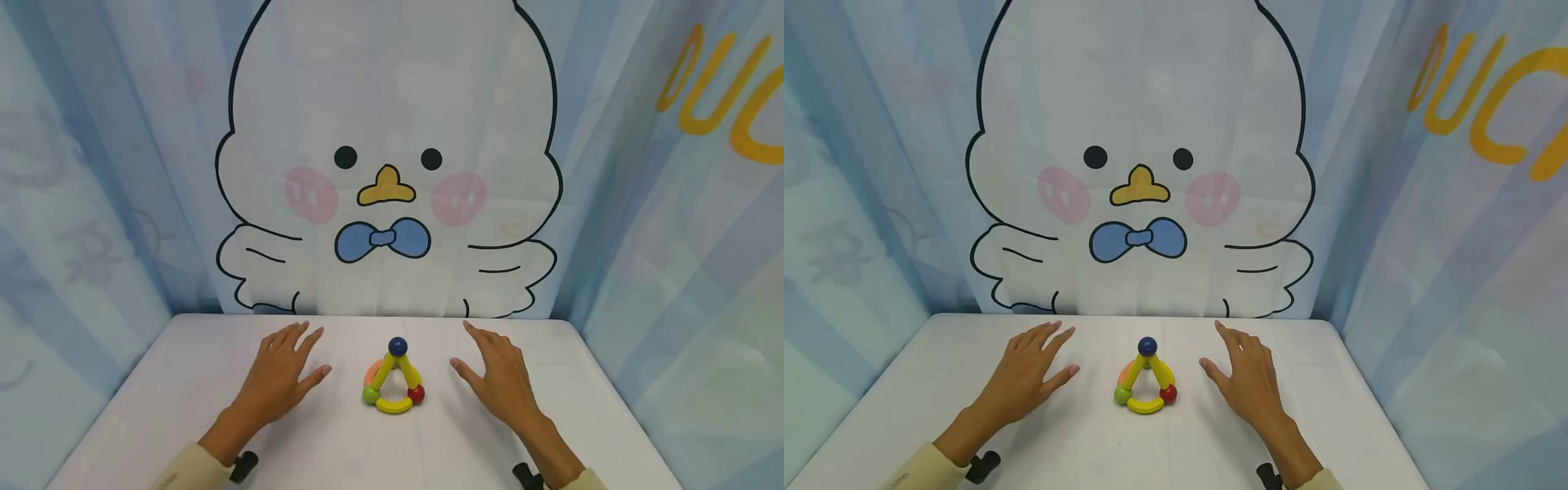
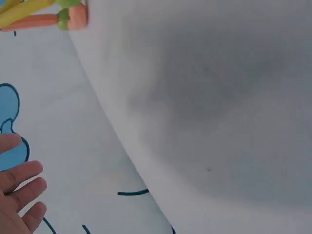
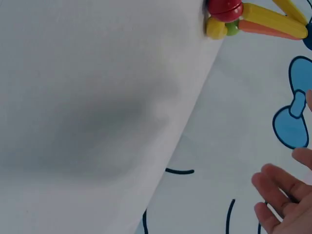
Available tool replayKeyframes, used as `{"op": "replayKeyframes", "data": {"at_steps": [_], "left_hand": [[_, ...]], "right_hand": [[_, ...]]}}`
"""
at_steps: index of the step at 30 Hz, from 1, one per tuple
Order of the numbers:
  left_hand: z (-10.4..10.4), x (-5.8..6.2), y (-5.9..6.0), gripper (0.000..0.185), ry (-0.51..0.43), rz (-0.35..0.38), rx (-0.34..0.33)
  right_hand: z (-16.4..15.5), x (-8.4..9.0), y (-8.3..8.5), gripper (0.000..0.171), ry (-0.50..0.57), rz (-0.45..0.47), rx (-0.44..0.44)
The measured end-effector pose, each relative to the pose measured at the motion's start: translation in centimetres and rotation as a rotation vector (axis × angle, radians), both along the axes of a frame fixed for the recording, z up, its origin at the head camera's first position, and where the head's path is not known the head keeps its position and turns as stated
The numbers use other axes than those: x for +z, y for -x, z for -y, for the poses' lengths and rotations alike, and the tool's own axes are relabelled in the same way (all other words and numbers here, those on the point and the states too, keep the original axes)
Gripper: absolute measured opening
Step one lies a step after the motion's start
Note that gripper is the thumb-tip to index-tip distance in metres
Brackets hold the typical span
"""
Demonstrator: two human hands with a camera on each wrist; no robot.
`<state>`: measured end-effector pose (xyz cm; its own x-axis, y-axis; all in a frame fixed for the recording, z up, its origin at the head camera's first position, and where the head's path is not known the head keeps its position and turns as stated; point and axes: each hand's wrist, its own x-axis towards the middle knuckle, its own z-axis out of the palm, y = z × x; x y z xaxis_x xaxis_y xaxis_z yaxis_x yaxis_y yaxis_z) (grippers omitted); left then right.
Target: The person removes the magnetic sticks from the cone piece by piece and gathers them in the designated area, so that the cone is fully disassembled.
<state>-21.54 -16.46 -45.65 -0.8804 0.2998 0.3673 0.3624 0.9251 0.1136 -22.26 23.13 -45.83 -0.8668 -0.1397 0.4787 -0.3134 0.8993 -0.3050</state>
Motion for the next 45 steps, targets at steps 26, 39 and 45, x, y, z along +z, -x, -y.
{"op": "replayKeyframes", "data": {"at_steps": [26,39,45], "left_hand": [[-10.1,1.9,1.5,0.058,-0.423,0.024,-0.236],[-11.2,2.3,2.6,0.048,-0.296,0.003,-0.288],[-11.4,2.4,3.1,0.043,-0.240,0.015,-0.286]], "right_hand": [[7.3,0.0,0.6,0.044,0.587,0.316,0.215],[8.6,-0.8,1.7,0.029,0.672,0.363,0.236],[8.8,-0.7,1.9,0.029,0.655,0.365,0.223]]}}
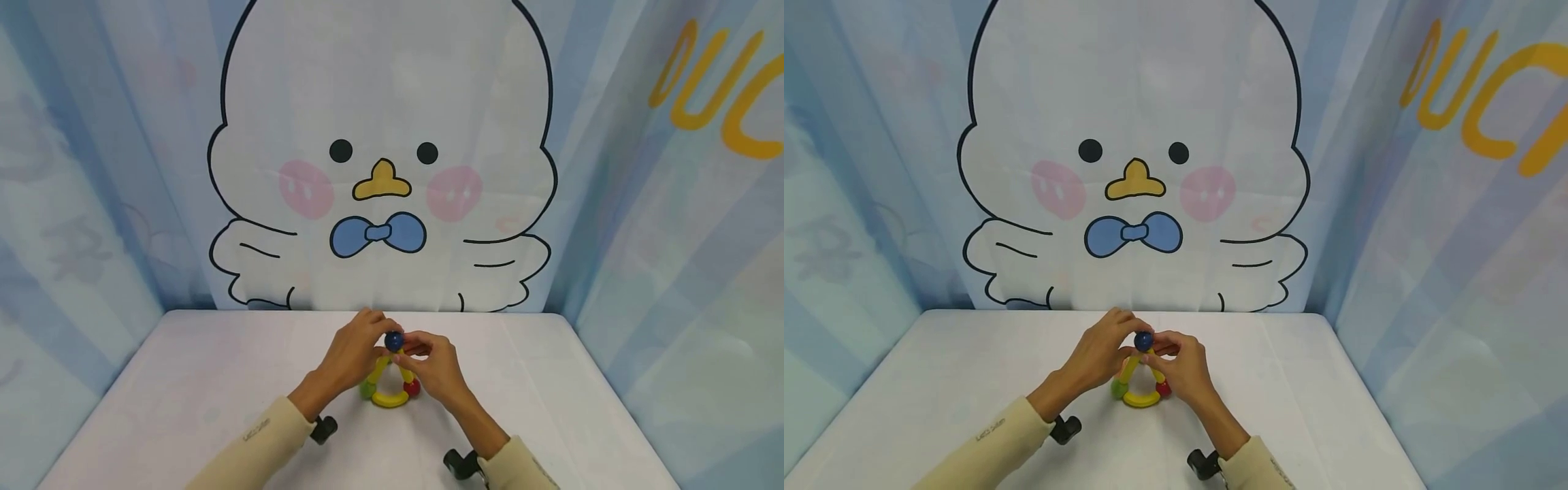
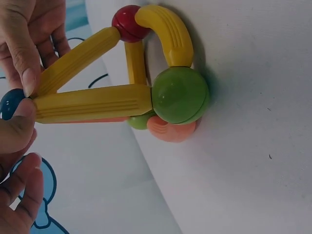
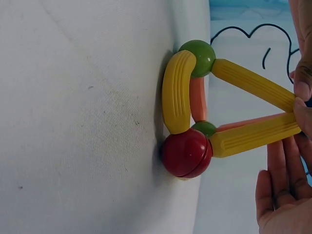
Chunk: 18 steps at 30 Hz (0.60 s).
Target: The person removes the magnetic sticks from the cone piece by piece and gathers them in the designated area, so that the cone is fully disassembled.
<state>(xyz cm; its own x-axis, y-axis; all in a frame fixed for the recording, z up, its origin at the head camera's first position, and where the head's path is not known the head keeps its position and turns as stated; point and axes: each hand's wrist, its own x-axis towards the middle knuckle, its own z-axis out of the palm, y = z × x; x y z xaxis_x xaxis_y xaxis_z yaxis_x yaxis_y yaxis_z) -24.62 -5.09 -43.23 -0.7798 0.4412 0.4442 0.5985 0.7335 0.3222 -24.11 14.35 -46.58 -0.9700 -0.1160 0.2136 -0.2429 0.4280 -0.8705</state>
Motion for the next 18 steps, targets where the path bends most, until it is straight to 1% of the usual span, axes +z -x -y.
{"op": "replayKeyframes", "data": {"at_steps": [3,6,12,15,18], "left_hand": [[-0.1,-0.1,0.1,0.043,-0.008,-0.004,0.007],[-0.1,-0.2,0.1,0.043,-0.042,-0.019,0.011],[0.0,-0.9,0.2,0.043,-0.106,-0.068,0.017],[0.1,-1.2,0.2,0.043,-0.138,-0.047,0.034],[0.1,-1.4,0.2,0.042,-0.194,0.000,0.049]], "right_hand": [[0.1,0.1,0.1,0.029,-0.002,0.006,-0.002],[0.1,0.2,0.1,0.030,-0.002,0.007,-0.001],[0.1,0.2,0.2,0.031,0.001,-0.008,0.011],[0.0,0.2,0.3,0.031,-0.001,-0.005,0.011],[0.0,0.1,0.3,0.031,-0.004,-0.006,0.008]]}}
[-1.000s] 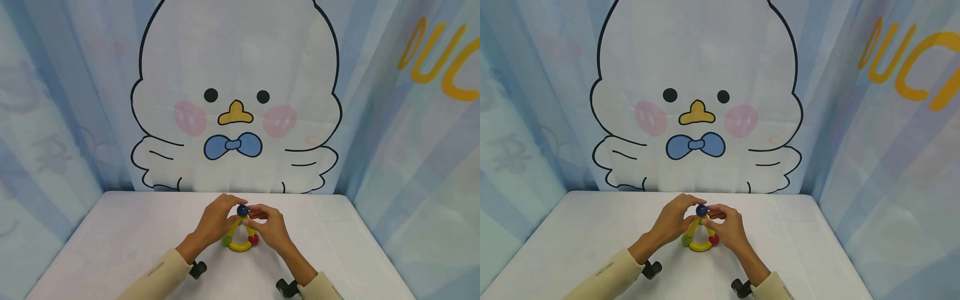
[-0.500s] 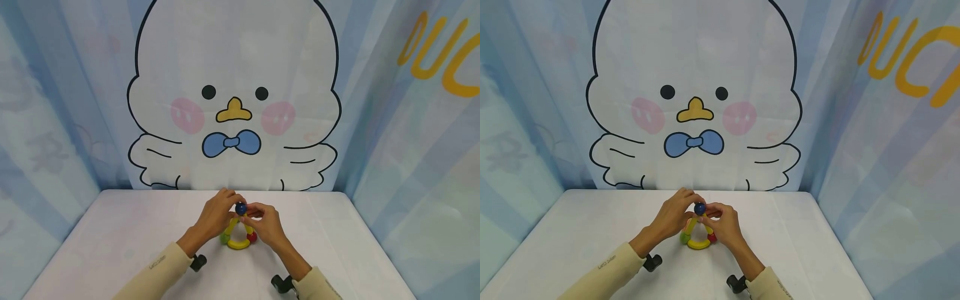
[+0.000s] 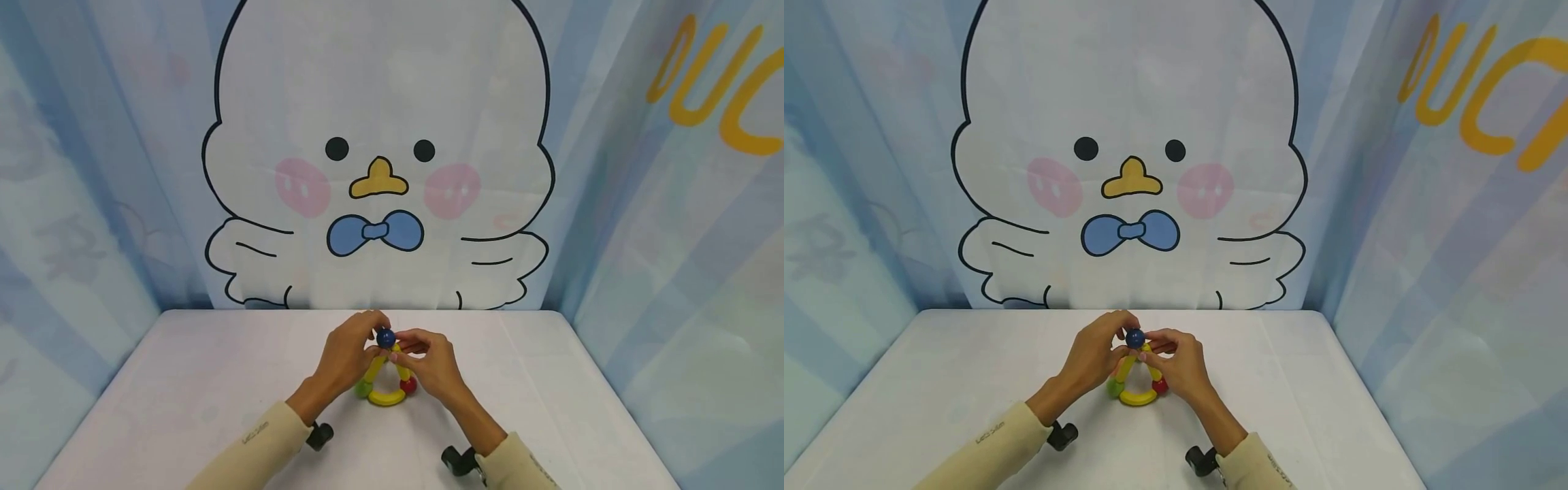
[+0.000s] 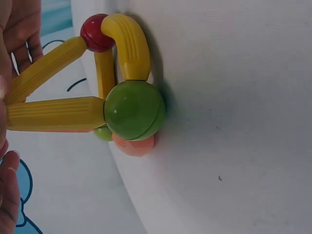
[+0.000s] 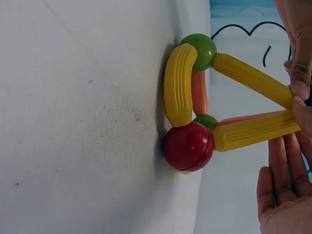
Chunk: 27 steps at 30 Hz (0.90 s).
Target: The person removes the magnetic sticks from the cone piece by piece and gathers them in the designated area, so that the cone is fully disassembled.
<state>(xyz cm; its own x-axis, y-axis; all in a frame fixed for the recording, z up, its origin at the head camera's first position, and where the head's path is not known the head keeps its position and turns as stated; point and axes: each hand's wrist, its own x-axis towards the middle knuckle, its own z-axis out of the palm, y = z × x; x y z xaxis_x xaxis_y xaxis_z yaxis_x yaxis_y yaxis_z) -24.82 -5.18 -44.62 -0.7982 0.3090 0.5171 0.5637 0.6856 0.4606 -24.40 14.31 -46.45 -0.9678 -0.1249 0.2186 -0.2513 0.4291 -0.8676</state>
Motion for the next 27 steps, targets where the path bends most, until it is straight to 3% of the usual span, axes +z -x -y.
{"op": "replayKeyframes", "data": {"at_steps": [6,11,20,27], "left_hand": [[0.4,-0.5,-0.1,0.044,-0.149,0.092,-0.007],[0.9,-0.7,-0.2,0.046,-0.213,0.132,-0.003],[2.4,-0.6,-0.7,0.044,-0.150,0.122,0.087],[3.8,-0.8,-1.2,0.046,-0.130,0.119,0.117]], "right_hand": [[0.1,-0.1,0.1,0.030,-0.004,0.003,0.002],[0.3,-0.1,0.0,0.031,-0.008,0.004,0.014],[0.5,-0.2,0.0,0.029,-0.023,0.003,0.000],[0.7,-0.1,0.0,0.028,-0.028,0.012,-0.027]]}}
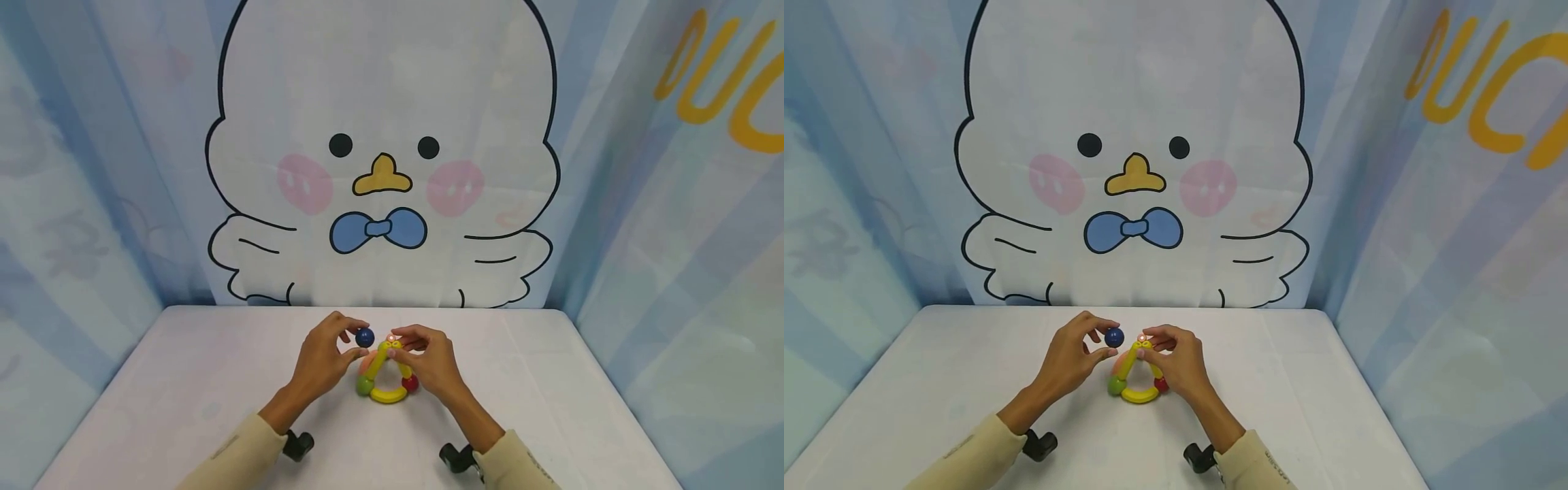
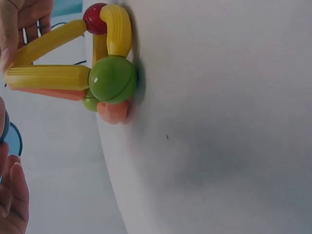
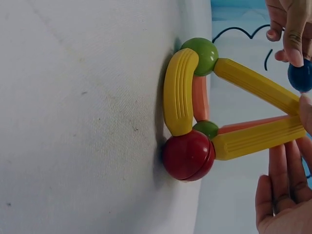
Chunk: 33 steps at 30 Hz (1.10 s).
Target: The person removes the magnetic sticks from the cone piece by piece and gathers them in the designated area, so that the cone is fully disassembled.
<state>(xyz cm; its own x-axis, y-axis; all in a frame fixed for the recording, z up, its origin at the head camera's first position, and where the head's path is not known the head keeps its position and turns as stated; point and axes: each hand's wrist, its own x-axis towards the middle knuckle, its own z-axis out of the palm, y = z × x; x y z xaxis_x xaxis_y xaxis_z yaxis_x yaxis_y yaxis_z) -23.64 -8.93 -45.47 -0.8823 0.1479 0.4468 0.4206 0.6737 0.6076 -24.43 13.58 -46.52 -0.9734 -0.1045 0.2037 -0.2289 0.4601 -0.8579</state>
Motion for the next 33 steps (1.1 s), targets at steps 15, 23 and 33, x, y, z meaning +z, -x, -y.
{"op": "replayKeyframes", "data": {"at_steps": [15,23,33], "left_hand": [[4.7,-1.2,-0.9,0.050,0.091,0.042,0.076],[7.6,-1.8,-1.1,0.050,0.148,0.050,0.102],[11.0,-2.4,-1.2,0.047,0.183,0.064,0.124]], "right_hand": [[0.2,0.0,0.1,0.027,0.023,0.008,-0.006],[0.1,-0.1,0.2,0.028,0.017,0.002,-0.006],[0.2,-0.1,0.3,0.026,0.017,0.002,-0.006]]}}
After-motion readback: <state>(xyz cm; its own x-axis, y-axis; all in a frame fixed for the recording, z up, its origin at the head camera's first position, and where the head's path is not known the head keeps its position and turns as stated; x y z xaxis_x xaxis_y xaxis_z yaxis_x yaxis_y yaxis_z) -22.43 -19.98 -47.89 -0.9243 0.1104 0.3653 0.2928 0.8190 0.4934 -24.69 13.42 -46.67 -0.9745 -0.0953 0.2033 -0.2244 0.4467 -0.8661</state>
